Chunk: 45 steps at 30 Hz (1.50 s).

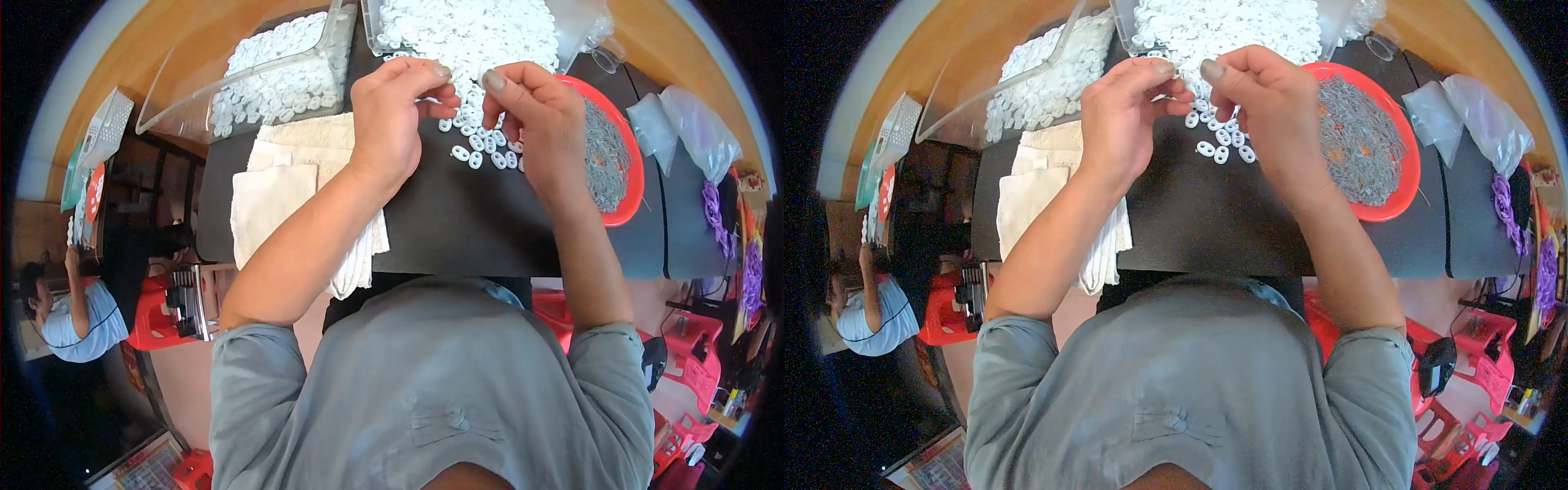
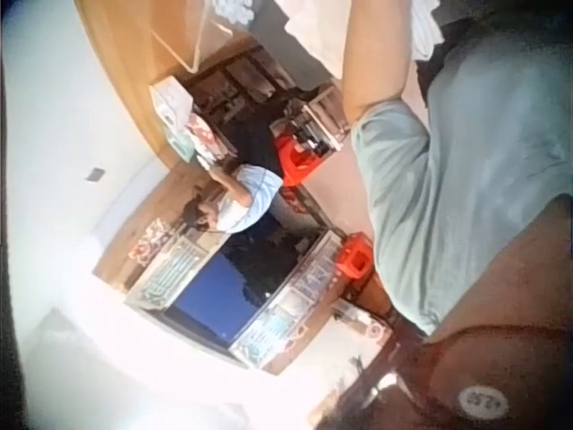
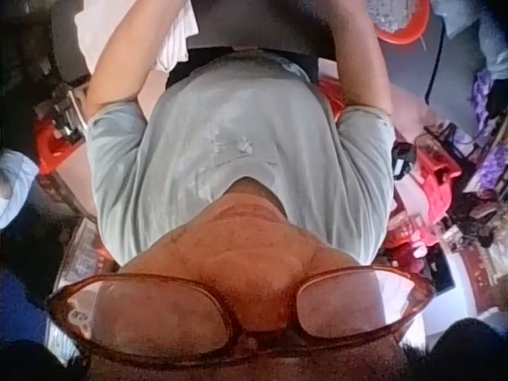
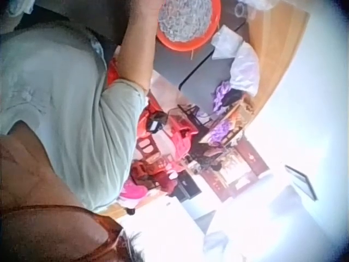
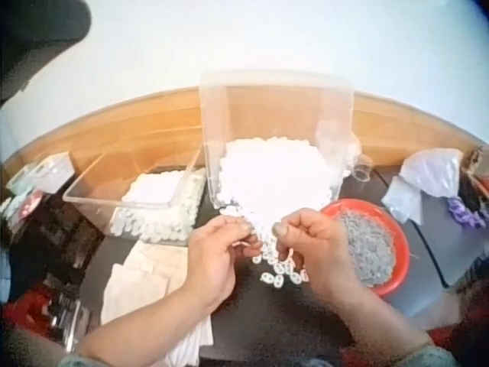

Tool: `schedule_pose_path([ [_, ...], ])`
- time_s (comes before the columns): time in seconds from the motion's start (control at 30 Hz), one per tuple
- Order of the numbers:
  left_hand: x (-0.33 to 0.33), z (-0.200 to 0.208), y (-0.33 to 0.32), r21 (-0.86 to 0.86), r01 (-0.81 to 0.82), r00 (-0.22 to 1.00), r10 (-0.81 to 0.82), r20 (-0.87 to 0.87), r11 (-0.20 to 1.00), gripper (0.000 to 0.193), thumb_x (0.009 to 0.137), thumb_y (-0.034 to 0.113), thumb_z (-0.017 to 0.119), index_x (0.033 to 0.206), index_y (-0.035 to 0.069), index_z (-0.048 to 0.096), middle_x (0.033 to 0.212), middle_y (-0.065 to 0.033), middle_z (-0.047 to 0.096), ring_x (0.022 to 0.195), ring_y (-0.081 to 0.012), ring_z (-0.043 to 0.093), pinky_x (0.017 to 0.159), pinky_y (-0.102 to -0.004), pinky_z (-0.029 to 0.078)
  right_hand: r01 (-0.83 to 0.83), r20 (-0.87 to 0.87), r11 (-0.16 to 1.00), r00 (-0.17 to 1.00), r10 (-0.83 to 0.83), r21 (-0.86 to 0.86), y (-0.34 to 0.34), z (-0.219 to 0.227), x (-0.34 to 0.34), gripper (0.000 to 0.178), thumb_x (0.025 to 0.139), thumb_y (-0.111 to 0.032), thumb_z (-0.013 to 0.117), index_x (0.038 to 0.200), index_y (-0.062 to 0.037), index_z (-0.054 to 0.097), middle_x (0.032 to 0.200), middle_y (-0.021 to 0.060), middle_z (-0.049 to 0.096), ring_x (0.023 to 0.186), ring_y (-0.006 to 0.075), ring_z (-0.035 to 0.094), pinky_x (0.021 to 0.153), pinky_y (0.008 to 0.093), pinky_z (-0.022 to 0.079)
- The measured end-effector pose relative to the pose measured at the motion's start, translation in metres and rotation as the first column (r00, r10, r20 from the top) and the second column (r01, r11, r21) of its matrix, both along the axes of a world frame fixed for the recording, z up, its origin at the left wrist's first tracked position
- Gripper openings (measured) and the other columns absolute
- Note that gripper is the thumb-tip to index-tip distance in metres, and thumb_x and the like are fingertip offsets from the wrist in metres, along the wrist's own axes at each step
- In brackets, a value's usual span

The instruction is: Manually inserting small metal pins into white plastic components at a workshop table.

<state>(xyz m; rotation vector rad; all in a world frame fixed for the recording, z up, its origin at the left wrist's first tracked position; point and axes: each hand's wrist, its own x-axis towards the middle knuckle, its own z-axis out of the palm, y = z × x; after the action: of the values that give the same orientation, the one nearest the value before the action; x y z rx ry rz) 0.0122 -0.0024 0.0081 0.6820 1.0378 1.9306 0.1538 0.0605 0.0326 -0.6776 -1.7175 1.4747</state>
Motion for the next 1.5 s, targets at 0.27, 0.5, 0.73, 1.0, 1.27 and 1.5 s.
schedule_pose_path([
  [0.27, 0.006, 0.002, -0.002, -0.04, 0.023, 0.98, -0.03, -0.197, 0.999, 0.015, 0.083, 0.011, 0.062, 0.082, -0.003, 0.063, 0.071, -0.0074, 0.062, 0.063, -0.0129, 0.06, 0.059, -0.0254, 0.05, -0.031, 0.076, 0.997, 0.996, 0.037, -0.077, 0.014, 0.002, 0.006, 0.018, 0.092, -0.021, 0.061, 0.091, -0.0027, 0.065, 0.069, -0.0005, 0.06, 0.058, 0.0034, 0.05, 0.05, 0.0176, 0.031],
  [0.5, 0.004, 0.002, -0.004, -0.041, 0.033, 0.97, -0.042, -0.239, 0.999, 0.013, 0.082, 0.009, 0.063, 0.081, -0.003, 0.063, 0.07, -0.007, 0.062, 0.062, -0.0113, 0.059, 0.055, -0.0244, 0.049, -0.052, 0.091, 0.997, 0.994, 0.057, -0.051, 0.017, -0.002, 0.005, 0.018, 0.092, -0.021, 0.061, 0.09, -0.0029, 0.065, 0.069, -0.0007, 0.06, 0.058, 0.0036, 0.049, 0.05, 0.0174, 0.031],
  [0.73, 0.005, 0.002, -0.005, -0.039, 0.038, 0.954, -0.047, -0.296, 0.999, 0.012, 0.084, 0.009, 0.062, 0.081, -0.002, 0.063, 0.069, -0.0058, 0.062, 0.061, -0.0099, 0.058, 0.053, -0.0227, 0.048, -0.081, 0.138, 0.997, 0.987, 0.082, -0.01, 0.017, -0.001, 0.005, 0.018, 0.092, -0.02, 0.061, 0.089, -0.0033, 0.065, 0.068, -0.0009, 0.06, 0.059, 0.0028, 0.049, 0.05, 0.0174, 0.031],
  [1.0, 0.005, 0.004, -0.002, -0.006, 0.128, 0.964, -0.126, -0.235, 0.992, 0.011, 0.085, 0.007, 0.065, 0.089, -0.003, 0.064, 0.072, -0.0062, 0.063, 0.063, -0.0109, 0.06, 0.055, -0.0227, 0.05, -0.117, 0.136, 0.993, 0.984, 0.115, 0.011, 0.024, -0.002, 0.008, 0.018, 0.092, -0.02, 0.06, 0.088, -0.0035, 0.065, 0.069, -0.0006, 0.06, 0.059, 0.0039, 0.052, 0.05, 0.0177, 0.032],
  [1.27, 0.004, 0.007, -0.004, 0.086, 0.334, 0.912, -0.299, -0.28, 0.939, 0.026, 0.08, -0.001, 0.071, 0.104, -0.006, 0.063, 0.082, -0.0115, 0.068, 0.069, -0.0151, 0.064, 0.056, -0.0232, 0.05, -0.342, 0.07, 0.92, 0.93, 0.36, -0.192, 0.034, 0.006, 0.021, 0.02, 0.09, -0.022, 0.063, 0.084, -0.0031, 0.063, 0.067, 0.0015, 0.059, 0.056, 0.0087, 0.057, 0.047, 0.0178, 0.033],
  [1.5, 0.008, 0.011, -0.007, 0.126, 0.251, 0.887, -0.176, -0.427, 0.96, 0.026, 0.078, -0.007, 0.071, 0.103, -0.006, 0.062, 0.084, -0.0133, 0.069, 0.071, -0.017, 0.068, 0.056, -0.0238, 0.052, -0.386, -0.026, 0.879, 0.919, 0.395, -0.281, 0.035, 0.003, 0.021, 0.02, 0.091, -0.022, 0.062, 0.085, -0.0029, 0.063, 0.066, 0.0019, 0.059, 0.055, 0.0099, 0.056, 0.045, 0.0181, 0.034],
])
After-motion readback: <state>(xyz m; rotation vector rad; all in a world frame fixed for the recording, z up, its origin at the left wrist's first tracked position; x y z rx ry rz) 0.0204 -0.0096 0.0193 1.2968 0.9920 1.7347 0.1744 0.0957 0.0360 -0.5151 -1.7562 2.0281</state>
